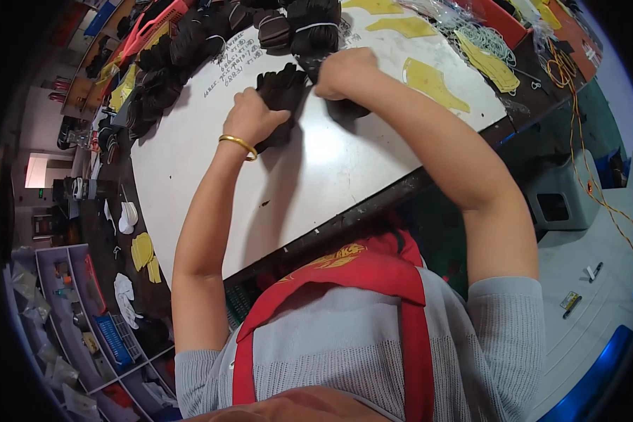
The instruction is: The person marks leather pieces by tracing around a template with a stylus, gathers the marked pieces into a stack, and secures the bundle with a rubber band.
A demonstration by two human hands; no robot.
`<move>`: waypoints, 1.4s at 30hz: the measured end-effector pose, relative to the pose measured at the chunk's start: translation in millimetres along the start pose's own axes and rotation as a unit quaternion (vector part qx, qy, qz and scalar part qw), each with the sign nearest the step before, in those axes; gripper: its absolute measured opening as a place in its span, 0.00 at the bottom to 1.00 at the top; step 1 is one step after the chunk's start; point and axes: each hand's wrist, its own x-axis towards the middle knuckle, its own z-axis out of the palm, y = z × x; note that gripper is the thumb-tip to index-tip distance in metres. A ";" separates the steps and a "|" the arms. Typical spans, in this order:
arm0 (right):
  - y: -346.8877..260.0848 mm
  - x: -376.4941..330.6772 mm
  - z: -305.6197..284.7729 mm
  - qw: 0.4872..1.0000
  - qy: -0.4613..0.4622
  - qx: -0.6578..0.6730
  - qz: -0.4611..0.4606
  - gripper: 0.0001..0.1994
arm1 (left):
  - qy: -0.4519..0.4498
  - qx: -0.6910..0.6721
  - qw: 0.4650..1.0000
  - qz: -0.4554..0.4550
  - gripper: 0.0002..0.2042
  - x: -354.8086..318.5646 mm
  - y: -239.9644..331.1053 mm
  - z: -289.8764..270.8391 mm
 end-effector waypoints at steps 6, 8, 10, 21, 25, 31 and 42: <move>0.5 -22.2 6.7 0.981 -0.054 0.186 -0.032 0.46 | -0.076 -0.366 0.925 0.064 0.48 -23.4 -16.5 9.5; 16.8 -26.1 17.3 0.966 -0.029 0.251 -0.058 0.50 | -0.091 -0.470 0.876 0.053 0.46 -44.2 -26.6 12.4; 28.4 -25.7 27.1 0.953 -0.014 0.292 -0.079 0.50 | -0.081 -0.575 0.812 0.057 0.39 -63.3 -36.0 22.2; 31.6 -0.6 61.4 0.912 0.035 0.304 -0.273 0.34 | -0.054 -0.092 0.872 0.479 0.56 -9.0 -26.1 2.6; 56.1 2.4 86.9 0.673 0.108 0.731 0.029 0.17 | -0.061 0.004 0.933 0.355 0.70 -20.4 -3.7 7.2; 7.5 -14.9 93.8 0.476 0.125 0.870 0.015 0.24 | 0.012 0.029 0.937 0.348 0.79 -45.0 -1.8 10.2; -4.8 -9.2 105.9 0.558 0.043 0.822 -0.105 0.18 | 0.047 -0.017 0.941 0.335 0.77 -37.8 -12.5 20.0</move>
